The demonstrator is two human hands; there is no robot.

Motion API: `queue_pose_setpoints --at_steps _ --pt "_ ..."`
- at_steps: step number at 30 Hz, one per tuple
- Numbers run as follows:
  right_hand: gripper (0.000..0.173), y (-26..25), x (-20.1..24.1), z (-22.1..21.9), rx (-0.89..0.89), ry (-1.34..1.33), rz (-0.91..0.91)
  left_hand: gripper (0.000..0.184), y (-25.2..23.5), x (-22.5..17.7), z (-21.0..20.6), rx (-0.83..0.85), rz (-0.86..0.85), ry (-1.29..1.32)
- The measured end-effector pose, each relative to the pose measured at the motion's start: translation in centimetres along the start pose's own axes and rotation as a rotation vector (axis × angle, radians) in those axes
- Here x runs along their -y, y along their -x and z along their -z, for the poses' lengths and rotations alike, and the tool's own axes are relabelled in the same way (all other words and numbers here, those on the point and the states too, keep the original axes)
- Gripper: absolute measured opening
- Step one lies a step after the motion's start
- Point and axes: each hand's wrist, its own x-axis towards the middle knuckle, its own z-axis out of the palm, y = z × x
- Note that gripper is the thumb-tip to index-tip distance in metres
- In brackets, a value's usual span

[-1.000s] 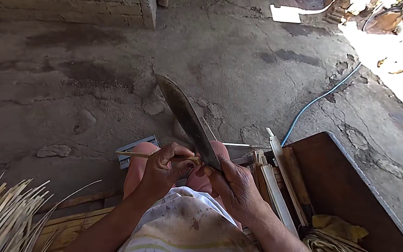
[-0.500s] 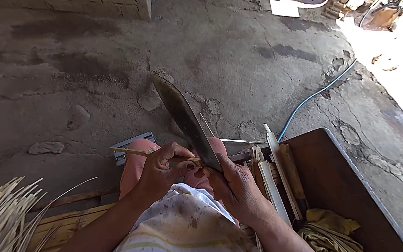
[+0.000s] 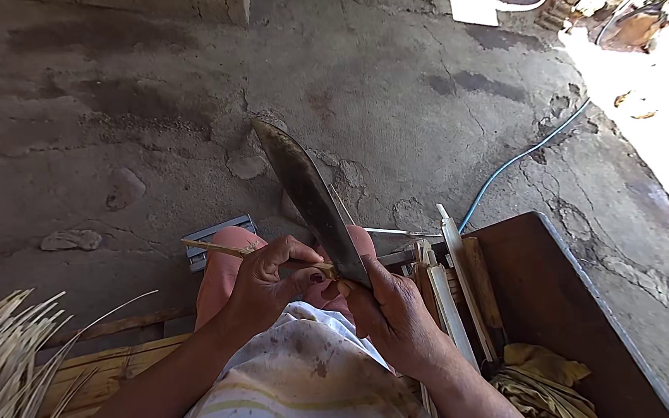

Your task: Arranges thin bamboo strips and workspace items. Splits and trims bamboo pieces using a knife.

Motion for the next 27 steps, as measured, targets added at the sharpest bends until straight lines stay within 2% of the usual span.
queue_pose_setpoints --at_steps 7,20,27 --pt "0.02 0.1 0.3 -0.5 0.026 0.004 0.006 0.014 0.4 -0.3 0.1 0.008 0.0 0.022" --pt "0.017 0.4 -0.3 -1.9 -0.043 -0.001 0.021 0.014 0.4 -0.2 -0.1 0.015 0.007 0.067" --pt "0.019 0.3 0.0 -1.7 -0.027 0.008 -0.03 0.013 0.4 -0.1 -0.3 0.015 0.02 0.073"
